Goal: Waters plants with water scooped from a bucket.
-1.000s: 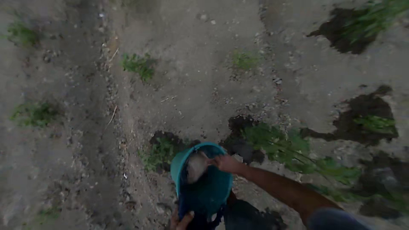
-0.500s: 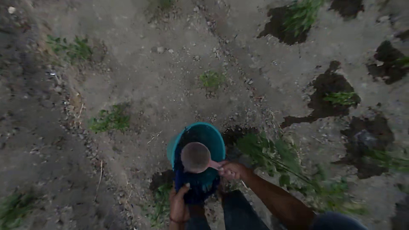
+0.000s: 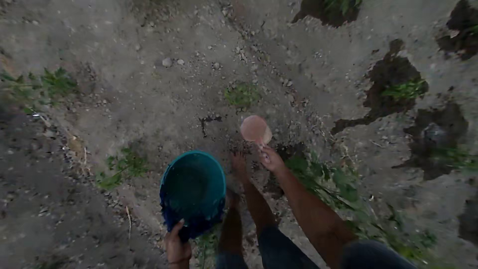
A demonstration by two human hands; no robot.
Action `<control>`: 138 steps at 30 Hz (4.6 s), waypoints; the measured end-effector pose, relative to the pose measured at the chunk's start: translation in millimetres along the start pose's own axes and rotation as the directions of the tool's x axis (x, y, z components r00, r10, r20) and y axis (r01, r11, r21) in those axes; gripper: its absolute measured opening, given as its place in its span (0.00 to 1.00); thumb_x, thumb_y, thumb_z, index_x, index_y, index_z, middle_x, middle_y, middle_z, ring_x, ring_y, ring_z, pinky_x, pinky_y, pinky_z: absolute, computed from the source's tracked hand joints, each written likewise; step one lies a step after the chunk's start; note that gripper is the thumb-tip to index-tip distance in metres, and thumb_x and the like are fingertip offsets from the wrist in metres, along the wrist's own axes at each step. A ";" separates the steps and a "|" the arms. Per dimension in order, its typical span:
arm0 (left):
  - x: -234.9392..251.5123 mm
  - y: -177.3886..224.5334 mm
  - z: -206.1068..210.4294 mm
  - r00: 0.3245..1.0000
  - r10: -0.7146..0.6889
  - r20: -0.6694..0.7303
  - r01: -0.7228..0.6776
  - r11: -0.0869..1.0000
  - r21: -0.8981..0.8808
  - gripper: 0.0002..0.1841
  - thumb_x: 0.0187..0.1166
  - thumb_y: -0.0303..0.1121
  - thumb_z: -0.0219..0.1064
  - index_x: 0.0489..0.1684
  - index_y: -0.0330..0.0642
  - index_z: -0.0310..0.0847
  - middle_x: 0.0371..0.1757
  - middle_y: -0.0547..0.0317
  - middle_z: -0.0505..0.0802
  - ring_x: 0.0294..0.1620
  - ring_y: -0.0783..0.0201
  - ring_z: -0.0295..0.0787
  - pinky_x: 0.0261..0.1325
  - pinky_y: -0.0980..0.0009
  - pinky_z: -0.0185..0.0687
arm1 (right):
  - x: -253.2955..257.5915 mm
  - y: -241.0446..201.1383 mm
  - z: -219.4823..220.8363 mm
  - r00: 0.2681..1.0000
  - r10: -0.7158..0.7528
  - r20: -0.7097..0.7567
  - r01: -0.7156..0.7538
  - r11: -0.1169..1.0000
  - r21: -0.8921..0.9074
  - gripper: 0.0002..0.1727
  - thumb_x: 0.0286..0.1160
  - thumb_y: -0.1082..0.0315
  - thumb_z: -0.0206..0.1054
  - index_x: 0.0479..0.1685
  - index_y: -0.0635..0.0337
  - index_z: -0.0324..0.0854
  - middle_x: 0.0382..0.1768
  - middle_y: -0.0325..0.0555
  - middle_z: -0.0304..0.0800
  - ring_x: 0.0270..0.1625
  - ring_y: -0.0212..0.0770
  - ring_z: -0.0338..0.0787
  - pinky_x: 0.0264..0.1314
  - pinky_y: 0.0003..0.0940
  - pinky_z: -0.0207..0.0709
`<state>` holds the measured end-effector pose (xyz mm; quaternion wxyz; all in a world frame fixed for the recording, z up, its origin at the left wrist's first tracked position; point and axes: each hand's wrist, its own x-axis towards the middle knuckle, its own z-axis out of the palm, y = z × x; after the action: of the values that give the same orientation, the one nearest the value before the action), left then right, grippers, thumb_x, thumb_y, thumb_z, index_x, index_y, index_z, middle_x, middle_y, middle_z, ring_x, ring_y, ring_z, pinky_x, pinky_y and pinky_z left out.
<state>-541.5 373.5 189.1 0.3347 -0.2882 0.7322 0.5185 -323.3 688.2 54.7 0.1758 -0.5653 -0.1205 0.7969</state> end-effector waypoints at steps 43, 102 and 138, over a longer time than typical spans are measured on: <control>-29.4 81.7 132.8 0.968 -0.072 0.239 0.079 0.997 -0.023 0.12 0.63 0.17 0.64 0.44 0.32 0.81 0.30 0.57 0.93 0.30 0.66 0.92 0.36 0.66 0.92 | 14.9 -38.0 77.0 0.755 0.393 0.524 0.655 -0.495 -0.571 0.29 0.87 0.74 0.53 0.88 0.46 0.69 0.61 0.70 0.85 0.57 0.71 0.90 0.56 0.65 0.84; 95.8 41.1 -187.1 0.885 -0.375 -0.277 0.184 0.826 -0.532 0.09 0.62 0.21 0.63 0.39 0.36 0.78 0.26 0.60 0.89 0.25 0.68 0.87 0.30 0.68 0.87 | 66.6 275.0 375.5 0.983 0.159 -0.094 -0.131 0.239 -0.962 0.15 0.82 0.69 0.66 0.62 0.67 0.80 0.29 0.42 0.80 0.21 0.29 0.74 0.21 0.24 0.68; 182.5 525.3 230.3 0.952 0.082 0.296 -0.060 0.995 -0.080 0.15 0.68 0.19 0.63 0.54 0.29 0.80 0.35 0.53 0.93 0.33 0.65 0.92 0.37 0.66 0.92 | 196.8 -132.3 553.4 0.844 0.526 0.105 0.138 -0.024 -0.990 0.20 0.87 0.61 0.64 0.68 0.66 0.80 0.44 0.53 0.87 0.38 0.43 0.84 0.45 0.41 0.80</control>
<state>-1012.8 734.8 287.7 0.4123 -0.1917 0.6643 0.5932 -885.1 894.2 121.0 -0.4264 -0.3236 -0.5954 0.5991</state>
